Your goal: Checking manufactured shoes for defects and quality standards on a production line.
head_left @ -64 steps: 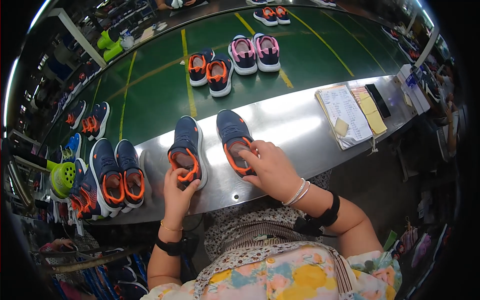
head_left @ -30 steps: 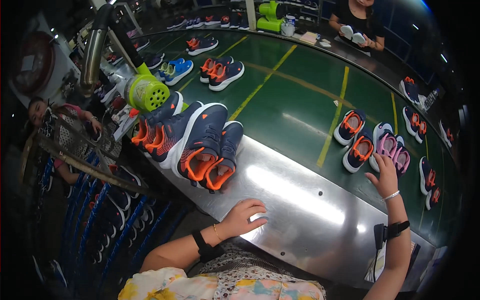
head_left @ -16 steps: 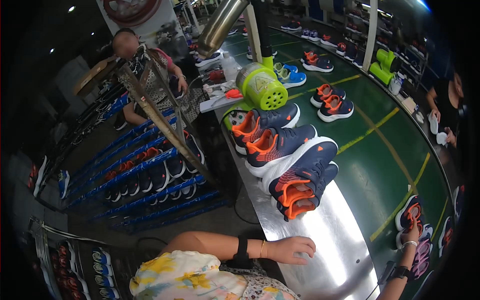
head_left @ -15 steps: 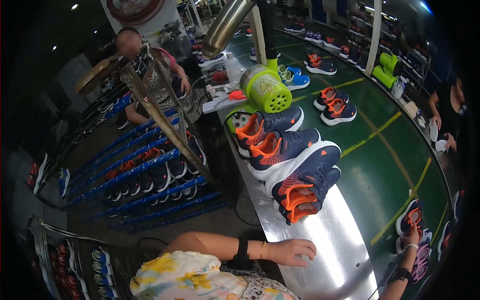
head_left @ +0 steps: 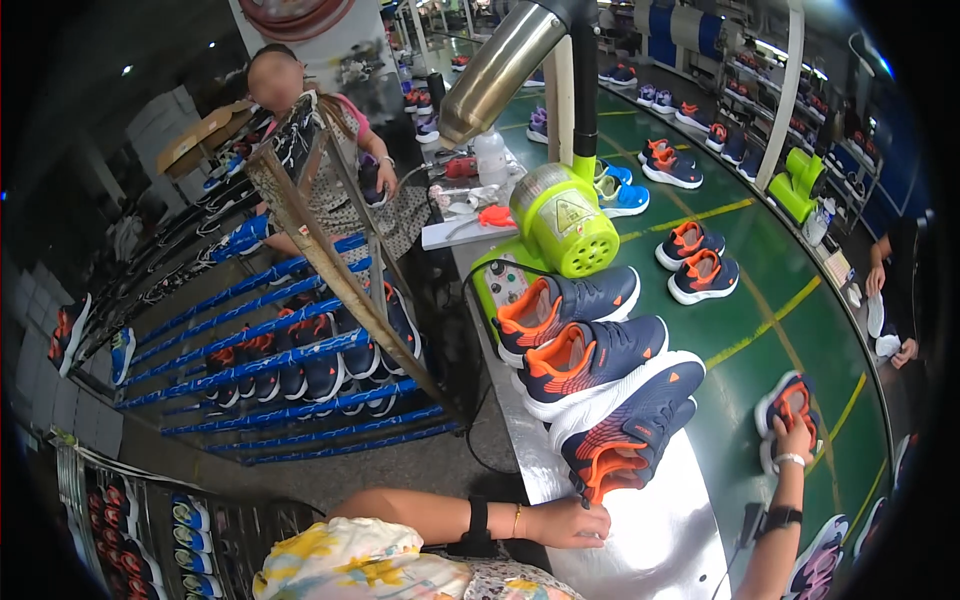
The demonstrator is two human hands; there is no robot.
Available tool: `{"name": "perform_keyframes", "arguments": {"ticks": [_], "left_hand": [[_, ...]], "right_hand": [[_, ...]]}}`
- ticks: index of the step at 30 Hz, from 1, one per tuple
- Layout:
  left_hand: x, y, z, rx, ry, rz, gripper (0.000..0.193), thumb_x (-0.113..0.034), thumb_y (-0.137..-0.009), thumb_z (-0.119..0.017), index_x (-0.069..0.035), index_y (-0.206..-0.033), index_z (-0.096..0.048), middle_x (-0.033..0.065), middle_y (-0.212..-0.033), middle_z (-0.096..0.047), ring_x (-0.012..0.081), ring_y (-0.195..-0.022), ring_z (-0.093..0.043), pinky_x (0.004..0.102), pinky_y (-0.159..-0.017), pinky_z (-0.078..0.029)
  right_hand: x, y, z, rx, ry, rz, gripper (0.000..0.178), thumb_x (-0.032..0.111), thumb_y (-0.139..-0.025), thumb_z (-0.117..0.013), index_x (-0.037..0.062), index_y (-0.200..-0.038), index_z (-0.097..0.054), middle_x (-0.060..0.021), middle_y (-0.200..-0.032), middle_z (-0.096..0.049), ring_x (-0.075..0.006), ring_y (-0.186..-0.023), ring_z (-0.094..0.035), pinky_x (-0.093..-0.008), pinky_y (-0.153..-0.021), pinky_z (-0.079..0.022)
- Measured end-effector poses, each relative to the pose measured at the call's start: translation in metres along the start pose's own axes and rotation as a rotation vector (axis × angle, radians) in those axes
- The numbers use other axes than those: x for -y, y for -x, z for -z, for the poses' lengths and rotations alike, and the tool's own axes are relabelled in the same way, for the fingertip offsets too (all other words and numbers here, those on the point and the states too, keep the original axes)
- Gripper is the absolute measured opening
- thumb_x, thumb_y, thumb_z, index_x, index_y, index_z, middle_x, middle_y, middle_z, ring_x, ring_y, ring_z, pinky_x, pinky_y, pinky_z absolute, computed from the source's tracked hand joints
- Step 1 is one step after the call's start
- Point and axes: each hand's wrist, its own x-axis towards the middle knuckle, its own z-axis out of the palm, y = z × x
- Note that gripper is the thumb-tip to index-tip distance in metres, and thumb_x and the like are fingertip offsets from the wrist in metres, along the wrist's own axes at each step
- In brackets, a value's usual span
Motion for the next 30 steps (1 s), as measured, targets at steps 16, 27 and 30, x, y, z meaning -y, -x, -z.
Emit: {"name": "perform_keyframes", "arguments": {"ticks": [16,27,30], "left_hand": [[-0.003,-0.003,0.006,0.019,0.028,-0.002,0.012,-0.014,-0.085,-0.061,-0.002,-0.086,-0.058,0.0076,-0.093,-0.057,0.0238,-0.089,-0.056,0.0316,-0.078,-0.045],[-0.006,-0.009,0.0,-0.071,-0.074,-0.045,0.016,-0.018,-0.081,-0.066,-0.004,-0.079,-0.058,0.0076,-0.082,-0.059,0.0236,-0.079,-0.058,0.0323,-0.072,-0.047],[-0.006,-0.01,-0.001,-0.093,-0.108,-0.035,0.017,-0.019,-0.08,-0.066,-0.004,-0.078,-0.058,0.0076,-0.081,-0.059,0.0234,-0.077,-0.058,0.0321,-0.071,-0.047]], "right_hand": [[-0.221,0.024,0.039,-0.347,0.489,-0.257,0.082,0.028,-0.068,-0.076,0.0232,-0.138,-0.032,-0.015,-0.137,-0.037,-0.0303,-0.125,-0.038,-0.043,-0.096,-0.039],[-0.421,0.135,0.048,-0.306,0.156,-0.23,0.063,0.036,-0.075,-0.07,0.0117,-0.128,-0.046,-0.0177,-0.109,-0.056,-0.0329,-0.101,-0.053,-0.0404,-0.087,-0.042],[-0.483,0.107,0.022,-0.197,0.116,-0.214,0.072,0.035,-0.073,-0.072,0.0123,-0.133,-0.04,-0.0194,-0.119,-0.052,-0.033,-0.11,-0.05,-0.04,-0.092,-0.04]]}}
